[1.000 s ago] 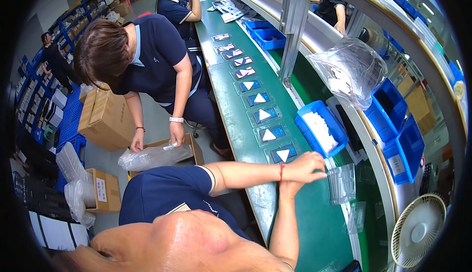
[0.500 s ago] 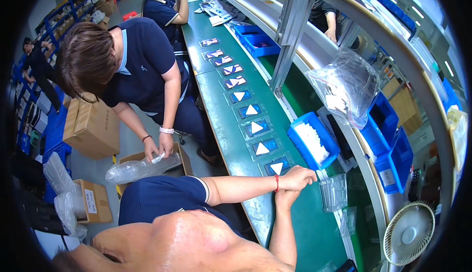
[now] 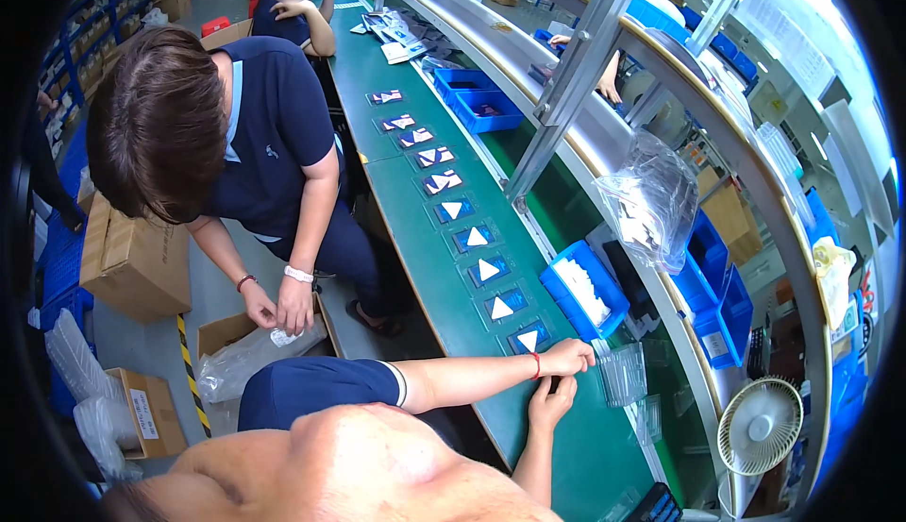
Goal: The person assembles small blue electronic devices into clear plastic clamshell packaging. They place the devices into the bottom halves of the cases, add white triangular inserts, and close the lids. The process is repeated for multiple units on a green assembly table.
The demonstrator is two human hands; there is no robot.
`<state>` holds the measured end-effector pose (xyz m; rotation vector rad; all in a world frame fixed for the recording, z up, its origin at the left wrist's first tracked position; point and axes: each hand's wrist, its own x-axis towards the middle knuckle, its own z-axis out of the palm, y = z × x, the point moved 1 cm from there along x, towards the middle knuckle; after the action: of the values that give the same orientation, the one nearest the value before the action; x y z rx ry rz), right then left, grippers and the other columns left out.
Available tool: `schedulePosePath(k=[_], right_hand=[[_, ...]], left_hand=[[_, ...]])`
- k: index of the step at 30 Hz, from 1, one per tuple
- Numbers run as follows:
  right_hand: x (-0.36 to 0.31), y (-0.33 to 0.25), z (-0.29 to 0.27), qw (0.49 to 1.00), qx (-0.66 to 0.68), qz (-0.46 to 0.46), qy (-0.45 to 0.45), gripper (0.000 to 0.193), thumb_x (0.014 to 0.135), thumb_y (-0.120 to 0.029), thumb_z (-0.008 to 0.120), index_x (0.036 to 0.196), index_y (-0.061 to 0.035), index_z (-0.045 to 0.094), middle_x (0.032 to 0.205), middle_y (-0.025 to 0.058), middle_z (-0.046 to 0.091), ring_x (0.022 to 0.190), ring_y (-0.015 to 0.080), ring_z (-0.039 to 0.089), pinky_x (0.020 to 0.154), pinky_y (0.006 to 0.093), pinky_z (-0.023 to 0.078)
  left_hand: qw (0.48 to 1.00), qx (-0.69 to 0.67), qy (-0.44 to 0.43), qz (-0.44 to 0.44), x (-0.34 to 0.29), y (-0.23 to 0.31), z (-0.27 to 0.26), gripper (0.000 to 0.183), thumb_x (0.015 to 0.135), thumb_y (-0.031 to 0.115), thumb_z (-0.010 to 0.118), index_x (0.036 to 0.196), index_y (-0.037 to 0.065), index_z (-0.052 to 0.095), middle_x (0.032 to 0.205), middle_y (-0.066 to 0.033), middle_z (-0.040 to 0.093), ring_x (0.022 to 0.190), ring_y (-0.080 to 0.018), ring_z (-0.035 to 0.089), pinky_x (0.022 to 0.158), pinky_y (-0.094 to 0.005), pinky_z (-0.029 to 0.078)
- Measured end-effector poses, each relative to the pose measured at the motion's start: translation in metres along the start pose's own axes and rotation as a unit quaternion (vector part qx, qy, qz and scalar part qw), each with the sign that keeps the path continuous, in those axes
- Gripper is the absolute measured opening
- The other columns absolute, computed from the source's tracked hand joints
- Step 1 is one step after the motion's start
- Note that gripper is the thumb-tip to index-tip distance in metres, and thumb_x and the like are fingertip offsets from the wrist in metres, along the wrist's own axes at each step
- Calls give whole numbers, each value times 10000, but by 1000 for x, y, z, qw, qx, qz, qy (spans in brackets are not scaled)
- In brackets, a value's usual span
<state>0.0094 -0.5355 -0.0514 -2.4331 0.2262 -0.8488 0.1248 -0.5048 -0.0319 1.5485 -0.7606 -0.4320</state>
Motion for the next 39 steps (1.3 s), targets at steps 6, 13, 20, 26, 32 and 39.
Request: schedulePosePath(k=[6, 13, 20, 26, 32, 39], right_hand=[[-41, -12, -49, 996, -81, -2, -28, 297, 812, -55, 590, 1091, 46, 575, 1044, 220, 582, 986, 384, 528, 891, 455, 415], [-70, 23, -86, 982, -175, -3, -64, 306, 814, -73, 600, 1097, 41, 584, 1049, 219, 581, 1003, 390, 527, 883, 461, 418], [-43, 64, -71, 960, -271, -35, -61, 356, 812, -164, 607, 1114, 24, 595, 1074, 233, 578, 1011, 403, 532, 889, 470, 419], [-31, 85, -81, 954, -294, -36, -42, 400, 815, -249, 599, 1121, 8, 606, 1088, 248, 578, 1012, 414, 537, 893, 482, 418], [-25, 121, -106, 939, -323, -64, -96, 434, 813, -315, 595, 1119, -8, 618, 1091, 256, 581, 1006, 420, 543, 888, 494, 421], [-118, 183, -250, 884, -445, 136, -51, 487, 811, -407, 591, 1117, -31, 636, 1096, 268, 585, 998, 430, 550, 881, 510, 425]], left_hand=[[998, -43, -37, -4, 4, -6, 4, 286, 691, -13, 468, 849, 29, 702, 669, -132, 674, 629, -221, 665, 581, -356, 504], [989, -77, -64, 104, -5, 5, 24, 213, 676, 37, 559, 821, 36, 715, 690, -89, 693, 640, -202, 672, 588, -360, 501], [994, 72, -66, 58, -7, 11, 4, 388, 749, 458, 688, 755, 71, 721, 748, -110, 697, 744, -275, 668, 651, -402, 512], [982, 123, -96, 104, 3, -2, 23, 392, 744, 467, 684, 728, 77, 724, 747, -97, 699, 744, -279, 669, 645, -400, 513], [975, 207, 6, 80, -9, 6, 22, 366, 728, 460, 686, 715, 96, 720, 720, -88, 690, 721, -280, 664, 627, -409, 505], [981, 142, -42, 122, -3, -10, 8, 286, 693, 377, 711, 673, 95, 671, 665, -120, 650, 626, -305, 637, 538, -441, 465]])
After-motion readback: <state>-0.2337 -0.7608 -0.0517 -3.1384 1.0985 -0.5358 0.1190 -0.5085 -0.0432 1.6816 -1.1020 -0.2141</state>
